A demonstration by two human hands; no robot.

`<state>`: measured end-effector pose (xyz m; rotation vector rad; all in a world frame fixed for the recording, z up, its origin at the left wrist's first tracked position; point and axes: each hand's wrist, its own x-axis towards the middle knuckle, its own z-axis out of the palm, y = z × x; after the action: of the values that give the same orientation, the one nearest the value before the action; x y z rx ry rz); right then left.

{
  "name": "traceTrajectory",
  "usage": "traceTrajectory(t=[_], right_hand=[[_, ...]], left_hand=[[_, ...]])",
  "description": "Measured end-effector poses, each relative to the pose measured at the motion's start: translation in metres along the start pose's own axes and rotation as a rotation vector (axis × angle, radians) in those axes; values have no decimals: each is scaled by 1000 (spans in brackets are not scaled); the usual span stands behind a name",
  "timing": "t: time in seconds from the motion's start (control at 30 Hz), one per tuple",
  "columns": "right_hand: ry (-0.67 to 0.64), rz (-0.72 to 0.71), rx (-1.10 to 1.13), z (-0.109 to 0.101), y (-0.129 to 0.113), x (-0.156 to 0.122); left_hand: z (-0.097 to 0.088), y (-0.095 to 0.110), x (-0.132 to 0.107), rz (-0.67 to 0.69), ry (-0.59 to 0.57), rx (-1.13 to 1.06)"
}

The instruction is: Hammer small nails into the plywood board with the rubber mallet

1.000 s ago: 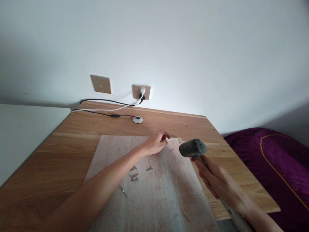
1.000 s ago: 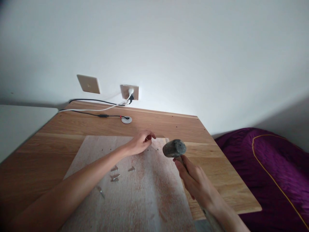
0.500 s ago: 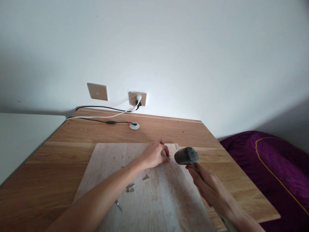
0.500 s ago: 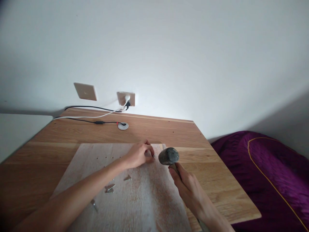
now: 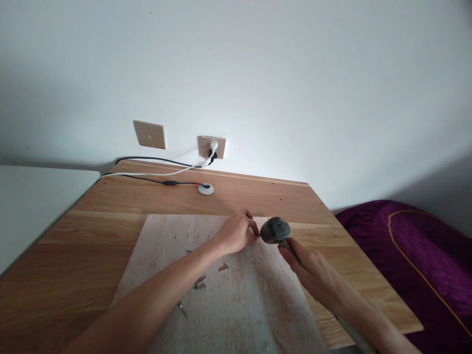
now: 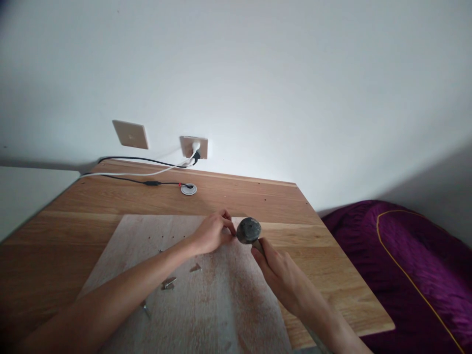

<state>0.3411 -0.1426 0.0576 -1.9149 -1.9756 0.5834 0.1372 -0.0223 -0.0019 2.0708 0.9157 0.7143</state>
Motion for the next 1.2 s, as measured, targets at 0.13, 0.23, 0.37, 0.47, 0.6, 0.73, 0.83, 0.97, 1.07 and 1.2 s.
traceTrajectory(t=[0.13, 0.23, 0.37, 0.47, 0.6, 0.73, 0.83, 0.97, 1.07, 1.2], right_hand=[[-2, -19, 36, 0, -6, -2], [1, -28, 24, 0, -10, -4], [9, -14, 8, -1, -7, -5], [-15, -19, 21, 0, -4, -7], [-17, -1, 41, 0, -3, -8], [-37, -7, 70, 1, -4, -7], [-11, -1, 55, 2, -3, -5], [-13, -8, 54, 3, -3, -5], [-28, 17, 80, 3, -5, -5], [-30, 5, 63, 2, -7, -5]], left_hand=[[0, 0, 0, 8, 4, 1], [0, 1, -1, 8, 2, 1], [-2, 3, -2, 14, -18, 18], [-2, 4, -2, 8, -17, 20], [-1, 2, -1, 16, -16, 20], [-2, 3, -1, 9, -24, 15], [-3, 4, -2, -9, -34, 15], [-2, 3, -2, -5, -33, 20], [-1, 2, -2, 13, -25, 17], [-2, 3, -3, 18, -29, 13]])
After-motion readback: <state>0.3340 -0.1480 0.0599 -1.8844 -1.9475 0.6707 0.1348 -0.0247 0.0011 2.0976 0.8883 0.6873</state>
